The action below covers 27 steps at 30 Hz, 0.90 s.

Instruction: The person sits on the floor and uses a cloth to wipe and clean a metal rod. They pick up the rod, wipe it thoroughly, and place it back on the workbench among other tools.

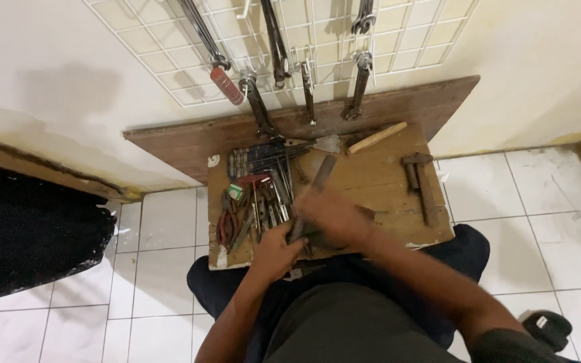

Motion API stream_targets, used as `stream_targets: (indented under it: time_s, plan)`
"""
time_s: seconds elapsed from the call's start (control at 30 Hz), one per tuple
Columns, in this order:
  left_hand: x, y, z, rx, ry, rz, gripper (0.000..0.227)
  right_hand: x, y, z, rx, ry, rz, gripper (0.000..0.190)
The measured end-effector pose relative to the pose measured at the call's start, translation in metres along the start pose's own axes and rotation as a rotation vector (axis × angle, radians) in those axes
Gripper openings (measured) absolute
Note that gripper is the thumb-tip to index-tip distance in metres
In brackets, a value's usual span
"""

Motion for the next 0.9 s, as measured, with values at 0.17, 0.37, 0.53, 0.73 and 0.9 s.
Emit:
stream_targets:
  time_s: [0.17,0.37,0.53,0.73,0.9]
  plan:
    - [-0.003,-0.006,0.004,0.008,0.055,0.046,0.046,-0.075,-0.058,0.034,-0.026,0.171,-0.063,0.046]
    - [0.003,0.0,0.0,-0.044,0.078,0.095,0.047,0.02,0.015,-0.013,0.204,-0.074,-0.053,0.049]
    - [-0.002,-0.008,0.001,-0.114,0.255,0.165,0.048,-0.013,0.025,-0.027,0.183,-0.236,0.108,0.03]
    - [0.008,0.004,0.004,-0.091,0.165,0.203,0.044,0.008,0.013,-0.018,0.167,-0.015,-0.079,0.046]
    - [-0.001,-0.014,0.005,-0.062,0.044,0.162,0.043,-0.042,-0.008,-0.023,-0.084,0.07,0.13,0.056]
Point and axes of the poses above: each hand's wrist, its own y-axis towards the middle knuckle, its own z-axis out of the palm, x = y × z, the point moved 5 cm from there along y, towards the middle knuckle, and after that the axes turned 4 degrees about -z, right-handed, at the moved point
